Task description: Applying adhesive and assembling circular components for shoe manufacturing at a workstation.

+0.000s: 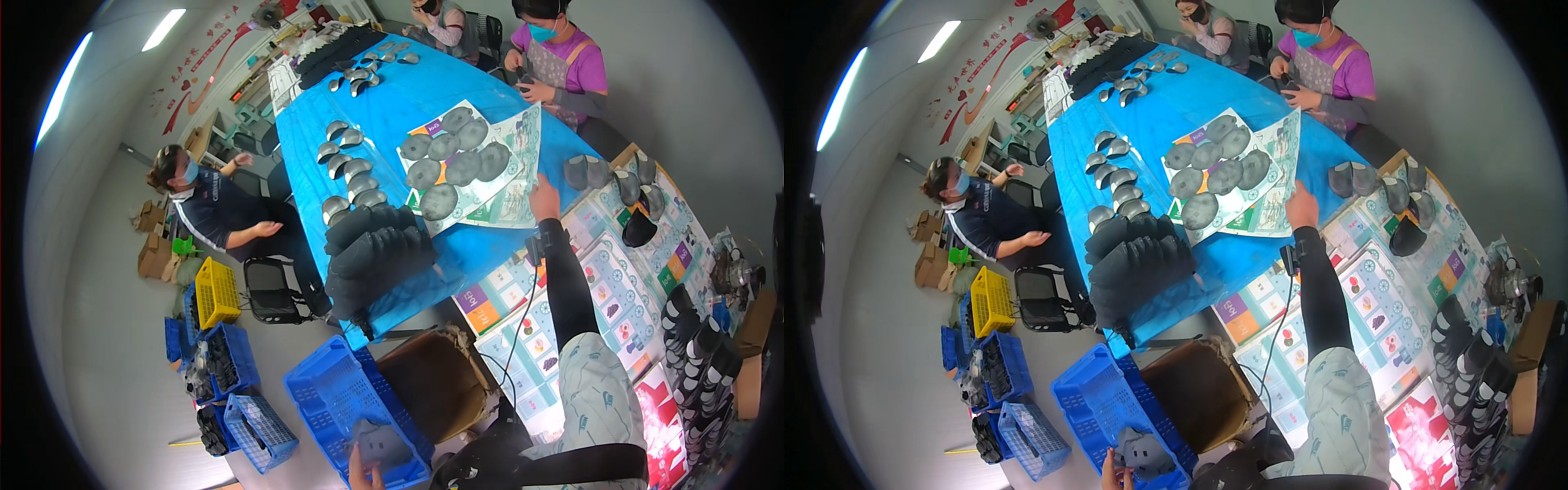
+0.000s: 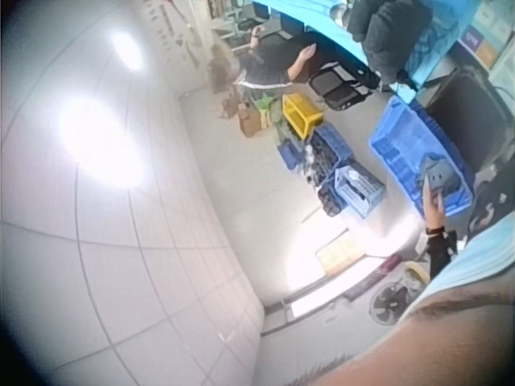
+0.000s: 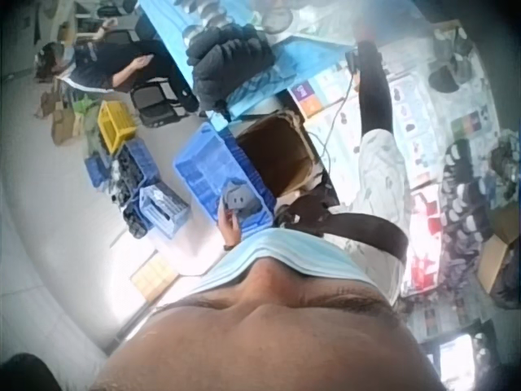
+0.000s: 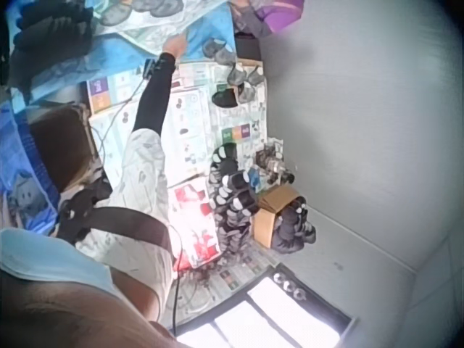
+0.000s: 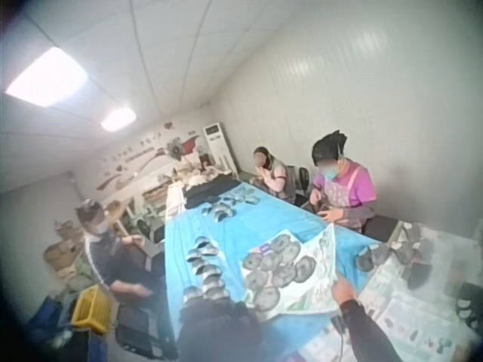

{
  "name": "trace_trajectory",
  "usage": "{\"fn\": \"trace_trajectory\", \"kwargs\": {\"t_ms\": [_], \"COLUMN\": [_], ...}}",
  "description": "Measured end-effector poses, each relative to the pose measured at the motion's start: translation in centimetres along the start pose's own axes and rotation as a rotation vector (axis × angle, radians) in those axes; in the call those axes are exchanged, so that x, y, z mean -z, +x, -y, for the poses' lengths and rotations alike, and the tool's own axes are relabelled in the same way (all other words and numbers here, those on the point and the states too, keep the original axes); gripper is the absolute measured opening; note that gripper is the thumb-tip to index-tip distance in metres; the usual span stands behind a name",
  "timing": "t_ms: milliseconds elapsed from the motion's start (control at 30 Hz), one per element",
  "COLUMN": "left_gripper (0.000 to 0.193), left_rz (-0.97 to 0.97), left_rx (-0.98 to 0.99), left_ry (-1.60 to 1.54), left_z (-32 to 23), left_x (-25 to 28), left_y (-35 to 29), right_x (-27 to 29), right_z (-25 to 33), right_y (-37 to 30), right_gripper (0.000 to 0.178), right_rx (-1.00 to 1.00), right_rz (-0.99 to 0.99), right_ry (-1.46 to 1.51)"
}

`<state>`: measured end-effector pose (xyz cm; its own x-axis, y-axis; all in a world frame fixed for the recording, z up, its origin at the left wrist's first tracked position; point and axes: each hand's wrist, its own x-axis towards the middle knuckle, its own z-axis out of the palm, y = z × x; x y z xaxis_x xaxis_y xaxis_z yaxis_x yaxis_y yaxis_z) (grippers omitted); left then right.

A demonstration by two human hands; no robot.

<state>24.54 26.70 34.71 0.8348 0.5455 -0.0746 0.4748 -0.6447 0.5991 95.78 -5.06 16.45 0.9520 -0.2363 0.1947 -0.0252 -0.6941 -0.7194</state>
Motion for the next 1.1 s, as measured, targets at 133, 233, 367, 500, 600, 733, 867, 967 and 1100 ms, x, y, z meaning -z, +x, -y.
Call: {"fn": "trace_trajectory", "kwargs": {"t_ms": [133,233,367,500,600,733,867,967,1100], "left_gripper": [0.060,0.058,0.056,0.055,0.055,0.055,0.052,0.053,0.054], "left_rz": [-0.024,-0.039,-0.047,-0.039,0.019,0.090,0.082,0.061,-0.022], "left_rx": [0.053,0.059,0.045,0.023,0.038,0.026,0.008,0.069,0.208], "left_ry": [-0.100,-0.135,-0.176,-0.197,-0.212,-0.291,-0.459,-0.233,-0.357], "left_z": [-0.7,0.2,1.2,2.7,6.2,7.8,10.6,11.0,7.2], "left_x": [0.2,0.8,2.1,2.9,2.9,4.1,4.5,5.3,4.4], "left_y": [-1.4,-3.0,-5.5,-7.6,-9.6,-11.6,-14.6,-15.6,-15.6], "right_x": [4.4,7.7,13.1,18.1,18.2,15.4,13.1,11.5,7.5], "right_z": [3.0,5.6,8.8,7.4,4.4,4.5,6.8,8.4,8.6], "right_y": [-1.1,-3.7,-9.3,-14.0,-16.5,-18.1,-17.4,-14.2,-10.5], "right_gripper": [0.027,0.023,0.021,0.020,0.020,0.024,0.024,0.025,0.026], "right_rx": [0.066,0.097,0.095,0.070,0.102,0.019,0.085,0.114,0.066], "right_rz": [-0.086,-0.117,-0.221,-0.294,-0.390,-0.370,-0.399,-0.396,-0.352], "right_ry": [-0.006,0.007,0.103,0.196,0.190,0.262,0.198,0.204,0.218]}}
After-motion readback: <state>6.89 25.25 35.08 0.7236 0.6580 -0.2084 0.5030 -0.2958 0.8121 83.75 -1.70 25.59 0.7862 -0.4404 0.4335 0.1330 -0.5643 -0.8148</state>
